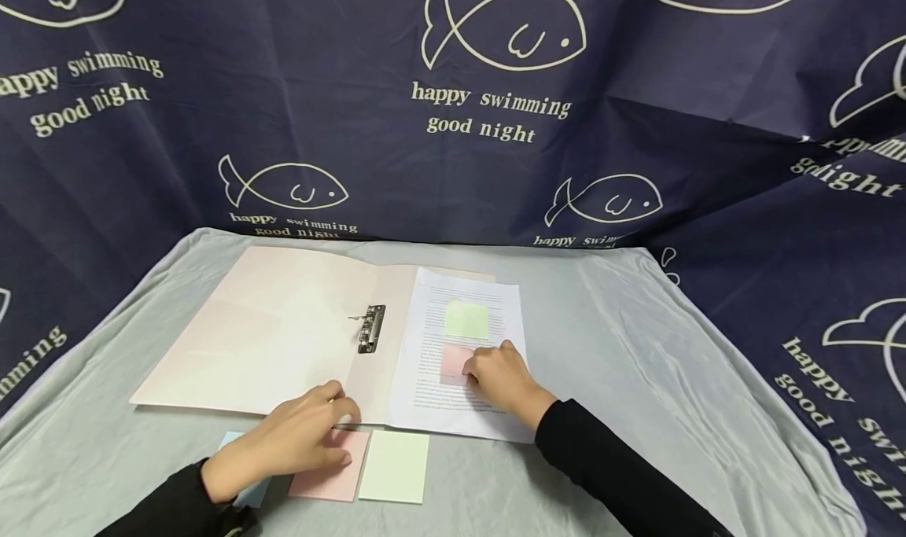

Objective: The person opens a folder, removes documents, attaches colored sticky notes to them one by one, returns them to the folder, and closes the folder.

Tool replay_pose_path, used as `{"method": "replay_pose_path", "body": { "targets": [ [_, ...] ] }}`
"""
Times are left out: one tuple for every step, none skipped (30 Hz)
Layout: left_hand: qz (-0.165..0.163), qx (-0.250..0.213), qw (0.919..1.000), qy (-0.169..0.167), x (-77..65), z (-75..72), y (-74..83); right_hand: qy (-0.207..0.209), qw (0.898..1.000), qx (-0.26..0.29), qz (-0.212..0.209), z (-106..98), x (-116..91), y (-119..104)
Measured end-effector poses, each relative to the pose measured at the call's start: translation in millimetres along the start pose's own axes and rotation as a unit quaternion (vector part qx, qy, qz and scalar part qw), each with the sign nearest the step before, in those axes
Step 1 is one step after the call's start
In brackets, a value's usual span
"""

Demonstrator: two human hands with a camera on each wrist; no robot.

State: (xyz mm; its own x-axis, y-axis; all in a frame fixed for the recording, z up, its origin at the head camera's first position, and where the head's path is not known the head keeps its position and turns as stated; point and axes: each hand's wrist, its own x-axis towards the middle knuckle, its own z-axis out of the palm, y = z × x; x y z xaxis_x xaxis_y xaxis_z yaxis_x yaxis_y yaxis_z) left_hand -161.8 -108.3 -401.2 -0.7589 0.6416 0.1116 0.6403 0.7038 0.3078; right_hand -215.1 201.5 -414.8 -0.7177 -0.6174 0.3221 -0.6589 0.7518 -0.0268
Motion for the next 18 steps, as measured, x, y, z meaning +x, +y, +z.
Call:
{"method": "replay_pose_path", "body": {
  "targets": [
    [0.007,-0.005,1.0,-0.002,5.4,-0.2,0.4,-0.005,1.0,0.005,-0.001,0,0,0],
    [0.015,-0.012,0.9998,-0.006,10.9,-0.4,1.0,-0.011,1.0,0.008,-0.002,0,0,0],
    [0.024,-0.017,0.9995,-0.01,16.7,-0.2,1.6,-0.018,1.0,0.01,-0.005,1,0,0],
    [0.032,-0.018,0.9992,-0.014,22.3,0.1,2.1,-0.022,1.0,0.011,-0.006,1,0,0],
    [0.041,-0.018,0.9988,-0.017,27.9,0.7,2.6,-0.023,1.0,0.013,-0.009,2,0,0],
    [0.05,-0.016,0.9984,-0.022,33.7,1.9,2.9,-0.024,1.0,0.015,-0.011,2,0,0],
    [0.057,-0.013,0.9979,-0.026,39.1,3.0,3.5,-0.024,0.999,0.015,-0.014,3,0,0],
    [0.063,-0.013,0.9975,-0.031,44.0,4.0,4.1,-0.026,0.999,0.014,-0.016,3,0,0],
    [0.067,-0.01,0.997,-0.037,48.5,5.3,4.4,-0.027,0.999,0.014,-0.018,4,-1,0],
    [0.07,-0.008,0.9967,-0.042,52.4,6.6,4.8,-0.027,0.999,0.013,-0.019,4,-1,-1],
    [0.073,-0.009,0.9962,-0.047,56.0,7.8,5.0,-0.029,0.999,0.012,-0.019,5,-1,-1],
    [0.075,-0.01,0.9958,-0.052,59.2,9.2,5.1,-0.032,0.999,0.01,-0.018,6,-1,-1],
    [0.076,-0.011,0.9955,-0.056,61.7,10.2,5.2,-0.033,0.999,0.009,-0.017,6,-2,-1],
    [0.076,-0.012,0.9952,-0.06,63.7,11.3,5.1,-0.034,0.999,0.008,-0.016,7,-2,-1],
    [0.077,-0.011,0.995,-0.062,65.5,12.6,4.7,-0.034,0.999,0.009,-0.016,7,-2,-1],
    [0.078,-0.01,0.9949,-0.063,67.2,14.0,4.1,-0.035,0.999,0.008,-0.014,8,-2,-2],
    [0.079,-0.008,0.9948,-0.063,68.9,15.4,3.3,-0.036,0.999,0.009,-0.012,8,-2,-2],
    [0.079,-0.007,0.9949,-0.062,70.4,17.1,2.4,-0.036,0.999,0.009,-0.01,8,-2,-2]
  ]
}}
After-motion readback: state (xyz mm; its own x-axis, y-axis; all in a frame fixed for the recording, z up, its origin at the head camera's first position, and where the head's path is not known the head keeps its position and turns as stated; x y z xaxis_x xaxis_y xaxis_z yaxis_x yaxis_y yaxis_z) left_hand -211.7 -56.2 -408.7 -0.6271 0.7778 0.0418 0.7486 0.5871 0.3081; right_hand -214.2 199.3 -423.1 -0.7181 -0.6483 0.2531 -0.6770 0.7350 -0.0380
